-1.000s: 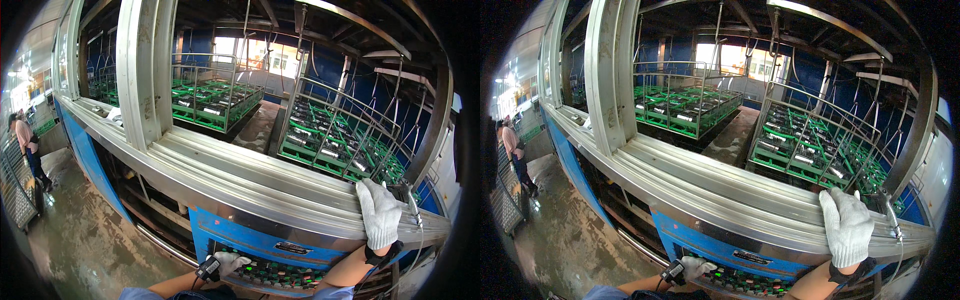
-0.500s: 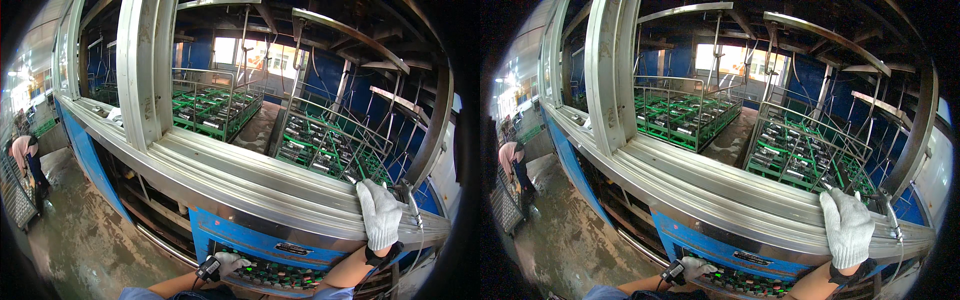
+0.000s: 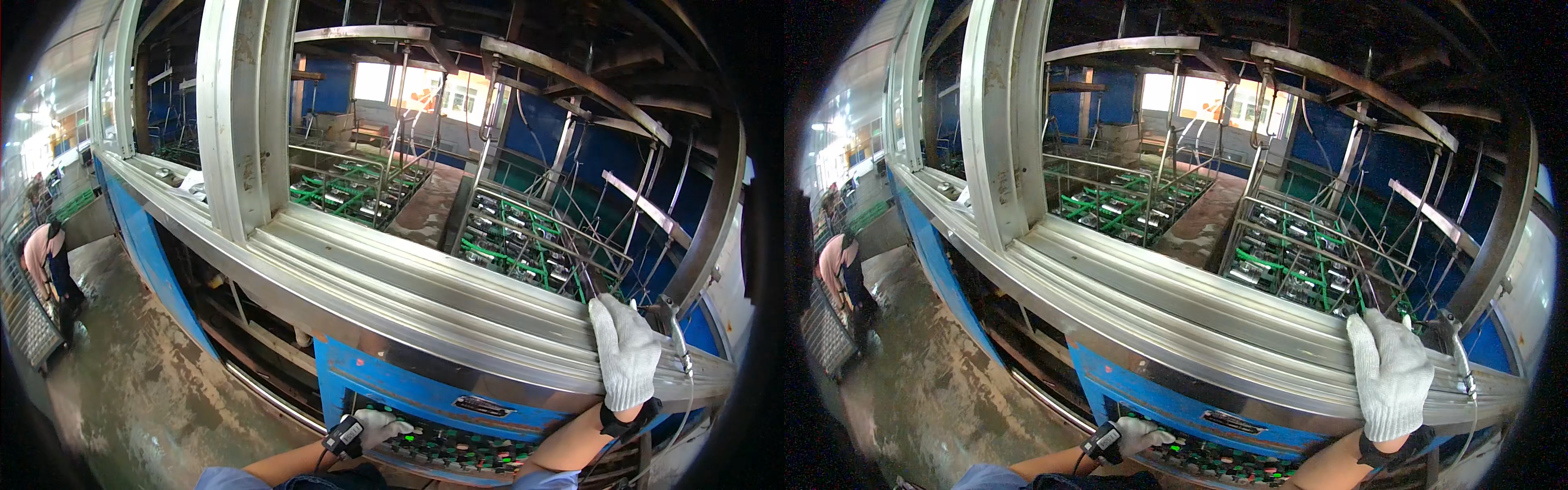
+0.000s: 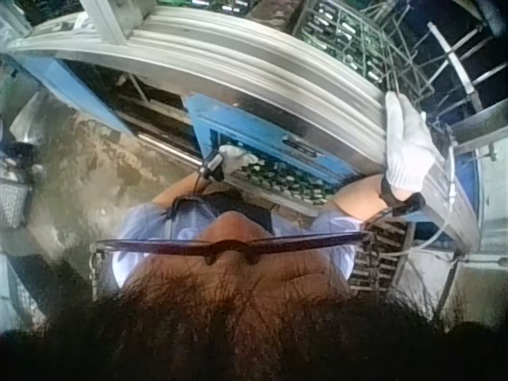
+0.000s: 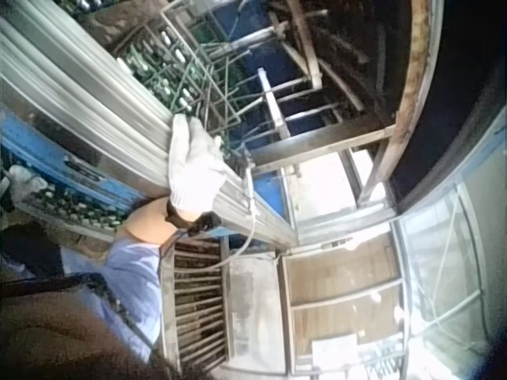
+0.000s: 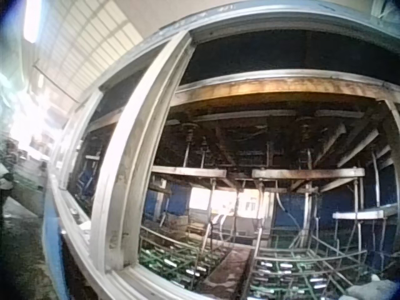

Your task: Operating a parts washer by loading crates with metal cylinders, placing them into the machine, and unloading them into a cart.

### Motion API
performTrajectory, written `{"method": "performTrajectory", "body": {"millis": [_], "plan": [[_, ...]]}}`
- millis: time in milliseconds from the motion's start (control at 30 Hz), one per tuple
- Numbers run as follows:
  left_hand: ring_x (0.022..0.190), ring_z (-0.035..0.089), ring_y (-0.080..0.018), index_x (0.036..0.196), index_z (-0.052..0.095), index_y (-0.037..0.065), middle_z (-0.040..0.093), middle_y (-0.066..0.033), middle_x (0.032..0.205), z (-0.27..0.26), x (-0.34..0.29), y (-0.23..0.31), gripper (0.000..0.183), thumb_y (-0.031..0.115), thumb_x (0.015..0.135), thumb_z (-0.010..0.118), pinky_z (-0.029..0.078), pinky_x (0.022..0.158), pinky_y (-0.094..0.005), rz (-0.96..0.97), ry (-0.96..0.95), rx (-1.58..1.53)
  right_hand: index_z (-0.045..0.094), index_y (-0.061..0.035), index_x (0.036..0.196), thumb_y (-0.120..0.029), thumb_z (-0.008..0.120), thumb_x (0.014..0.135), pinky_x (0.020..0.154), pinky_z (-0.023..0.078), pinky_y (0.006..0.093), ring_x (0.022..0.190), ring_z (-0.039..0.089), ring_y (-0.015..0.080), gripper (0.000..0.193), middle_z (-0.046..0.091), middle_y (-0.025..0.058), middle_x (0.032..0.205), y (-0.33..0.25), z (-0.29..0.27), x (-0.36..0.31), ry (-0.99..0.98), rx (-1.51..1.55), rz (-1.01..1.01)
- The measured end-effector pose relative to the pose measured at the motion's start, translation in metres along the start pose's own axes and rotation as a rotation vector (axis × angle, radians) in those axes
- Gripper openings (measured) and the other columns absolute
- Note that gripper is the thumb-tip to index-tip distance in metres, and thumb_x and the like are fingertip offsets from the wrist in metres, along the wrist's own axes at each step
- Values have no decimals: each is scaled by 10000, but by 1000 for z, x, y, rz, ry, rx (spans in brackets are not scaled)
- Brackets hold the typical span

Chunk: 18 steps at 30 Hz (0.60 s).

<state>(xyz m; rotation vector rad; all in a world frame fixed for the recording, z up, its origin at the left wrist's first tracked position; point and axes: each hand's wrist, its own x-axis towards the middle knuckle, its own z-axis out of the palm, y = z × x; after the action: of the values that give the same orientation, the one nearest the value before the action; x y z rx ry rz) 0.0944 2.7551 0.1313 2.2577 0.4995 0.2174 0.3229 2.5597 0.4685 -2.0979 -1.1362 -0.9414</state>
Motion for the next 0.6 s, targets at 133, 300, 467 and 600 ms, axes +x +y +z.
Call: {"method": "performTrajectory", "body": {"millis": [133, 300, 467, 600], "plan": [[992, 739, -183, 1235, 745, 229, 767, -34, 1119, -1, 1, 1, 288, 336, 1051, 552, 587, 888, -304, -61, -64, 10, 755, -27, 1071, -338, 691, 955, 997, 529, 440, 958, 713, 350, 338, 744, 182, 992, 1, 1, 0, 9, 2, -33], [941, 740, -239, 1157, 776, 242, 767, -80, 999, 5, 0, -3, 353, 482, 1031, 550, 590, 859, -346, -24, 27, -35, 754, -27, 1065, -333, 695, 953, 951, 539, 430, 945, 713, 348, 331, 746, 176, 985, 3, 2, -1, 25, 11, -55], [952, 735, -250, 1147, 781, 223, 763, -103, 1003, 2, 0, -3, 357, 476, 1028, 558, 581, 872, -353, -41, -15, -19, 751, -34, 1065, -319, 693, 954, 907, 544, 423, 936, 709, 348, 312, 746, 166, 978, 3, 3, -1, 32, -17, -79], [951, 732, -254, 1159, 779, 212, 760, -118, 997, 1, 0, -1, 360, 470, 1026, 566, 577, 881, -354, -60, -34, -83, 756, -49, 1069, -322, 679, 962, 907, 545, 421, 938, 707, 347, 304, 745, 159, 984, 4, 3, 0, 15, -37, -88]]}}
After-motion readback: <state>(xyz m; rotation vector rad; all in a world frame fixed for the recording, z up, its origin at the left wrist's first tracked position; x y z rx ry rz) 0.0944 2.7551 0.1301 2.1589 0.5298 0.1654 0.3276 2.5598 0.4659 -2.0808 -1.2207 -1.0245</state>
